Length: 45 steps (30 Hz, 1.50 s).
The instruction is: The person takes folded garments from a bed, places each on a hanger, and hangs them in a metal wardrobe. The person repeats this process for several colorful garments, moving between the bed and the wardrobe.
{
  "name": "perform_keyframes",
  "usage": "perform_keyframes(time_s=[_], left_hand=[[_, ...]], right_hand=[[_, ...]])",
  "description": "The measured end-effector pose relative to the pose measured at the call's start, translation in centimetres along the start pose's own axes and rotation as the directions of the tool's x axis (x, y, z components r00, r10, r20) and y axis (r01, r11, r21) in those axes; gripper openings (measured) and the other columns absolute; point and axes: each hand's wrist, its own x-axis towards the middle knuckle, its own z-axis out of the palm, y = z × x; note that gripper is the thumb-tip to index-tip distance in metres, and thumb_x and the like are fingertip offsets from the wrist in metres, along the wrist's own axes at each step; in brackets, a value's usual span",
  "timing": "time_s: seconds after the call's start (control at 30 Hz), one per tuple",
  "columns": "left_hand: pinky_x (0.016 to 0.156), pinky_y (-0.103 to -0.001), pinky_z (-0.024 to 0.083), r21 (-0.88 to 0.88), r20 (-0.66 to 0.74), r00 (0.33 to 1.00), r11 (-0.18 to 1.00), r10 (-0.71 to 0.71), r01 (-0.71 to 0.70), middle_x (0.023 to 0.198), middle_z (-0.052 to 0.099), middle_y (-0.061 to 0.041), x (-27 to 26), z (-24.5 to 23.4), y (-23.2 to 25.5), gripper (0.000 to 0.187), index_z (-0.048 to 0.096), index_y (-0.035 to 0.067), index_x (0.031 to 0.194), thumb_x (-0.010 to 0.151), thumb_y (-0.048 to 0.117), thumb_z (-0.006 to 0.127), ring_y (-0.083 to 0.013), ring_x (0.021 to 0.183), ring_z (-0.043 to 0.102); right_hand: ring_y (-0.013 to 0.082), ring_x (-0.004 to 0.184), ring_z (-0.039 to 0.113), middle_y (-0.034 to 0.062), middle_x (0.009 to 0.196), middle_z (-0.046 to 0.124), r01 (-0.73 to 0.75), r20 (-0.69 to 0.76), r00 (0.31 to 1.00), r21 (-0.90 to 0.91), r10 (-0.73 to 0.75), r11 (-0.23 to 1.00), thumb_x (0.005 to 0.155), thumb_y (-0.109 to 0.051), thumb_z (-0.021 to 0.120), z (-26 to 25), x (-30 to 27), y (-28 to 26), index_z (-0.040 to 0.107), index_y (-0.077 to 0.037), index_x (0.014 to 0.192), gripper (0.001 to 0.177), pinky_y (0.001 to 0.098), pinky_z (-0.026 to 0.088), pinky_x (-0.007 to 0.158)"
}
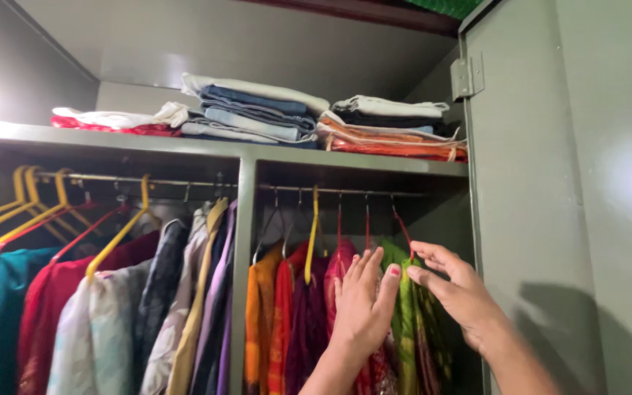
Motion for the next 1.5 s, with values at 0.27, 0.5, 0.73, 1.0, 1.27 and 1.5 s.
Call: perform_keyframes(time_s=[0.27, 0.5, 0.73, 1.0, 1.27, 1.5], left_hand=[[0.122, -0.057, 0.003, 0.070, -0.017, 1.000, 0.997, 0.009, -0.007, 0.161, 0.039, -0.013, -3.5, -4.4, 6.0, 0.068, 0.046, 0.015, 0.152, 0.099, 0.056, 0.038, -0.0306, 0.156, 0.018], [0.122, -0.057, -0.002, 0.027, -0.005, 1.000, 1.000, -0.011, 0.011, 0.163, 0.036, -0.012, -8.0, -7.6, 9.7, 0.065, 0.049, 0.017, 0.151, 0.099, 0.054, 0.038, -0.0287, 0.158, 0.017], [0.122, -0.055, -0.002, -0.005, 0.077, 0.984, 0.987, -0.162, 0.163, 0.165, 0.033, -0.008, -13.7, -12.3, 11.8, 0.067, 0.049, 0.021, 0.154, 0.097, 0.056, 0.037, -0.0258, 0.158, 0.014], [0.122, -0.055, -0.001, 0.023, 0.134, 0.978, 0.988, -0.158, 0.156, 0.166, 0.032, -0.012, -21.4, -19.9, 15.3, 0.068, 0.049, 0.018, 0.152, 0.099, 0.058, 0.037, -0.0302, 0.158, 0.015], [0.122, -0.057, 0.001, -0.029, 0.158, 0.974, 0.986, -0.160, 0.167, 0.165, 0.035, -0.015, -28.2, -26.7, 19.2, 0.069, 0.049, 0.015, 0.152, 0.100, 0.058, 0.037, -0.0331, 0.158, 0.016], [0.121, -0.059, 0.002, -0.003, 0.114, 0.970, 0.977, -0.213, 0.215, 0.166, 0.034, -0.018, -34.2, -29.7, 21.5, 0.068, 0.048, 0.014, 0.153, 0.101, 0.056, 0.039, -0.0357, 0.159, 0.017]], right_hand=[[0.0202, 0.139, 0.051, 0.0092, 0.143, 0.057, 0.057, 0.051, 0.997, 0.091, -0.062, 0.994, 0.087, -0.024, 0.070, 1.4, -5.9, -5.3, 0.059, -0.006, 0.140, 0.057, 0.0358, 0.041, 0.110], [0.0208, 0.135, 0.056, 0.0096, 0.142, 0.059, -0.044, 0.081, 0.997, 0.311, 0.020, 0.950, 0.084, -0.020, 0.070, 3.0, -10.9, -7.5, 0.059, -0.005, 0.139, 0.058, 0.0381, 0.047, 0.107], [0.0193, 0.134, 0.057, 0.0072, 0.143, 0.060, -0.002, 0.129, 0.991, 0.216, -0.026, 0.976, 0.089, -0.020, 0.067, 5.4, -16.1, -9.5, 0.059, -0.005, 0.140, 0.053, 0.0393, 0.045, 0.111], [0.0181, 0.130, 0.060, 0.0068, 0.140, 0.064, -0.137, 0.100, 0.988, 0.227, 0.117, 0.964, 0.089, -0.022, 0.066, 10.6, -25.6, -15.1, 0.059, -0.009, 0.140, 0.053, 0.0392, 0.045, 0.111], [0.0190, 0.114, 0.063, 0.0126, 0.132, 0.066, -0.192, 0.104, 0.980, 0.253, 0.170, 0.948, 0.089, -0.022, 0.067, 12.7, -34.6, -21.0, 0.058, -0.008, 0.146, 0.059, 0.0365, 0.049, 0.097], [0.0135, 0.109, 0.065, 0.0117, 0.117, 0.073, -0.242, 0.127, 0.969, 0.327, 0.211, 0.914, 0.090, -0.019, 0.068, 14.1, -39.9, -22.0, 0.057, -0.007, 0.145, 0.057, 0.0294, 0.048, 0.096]])
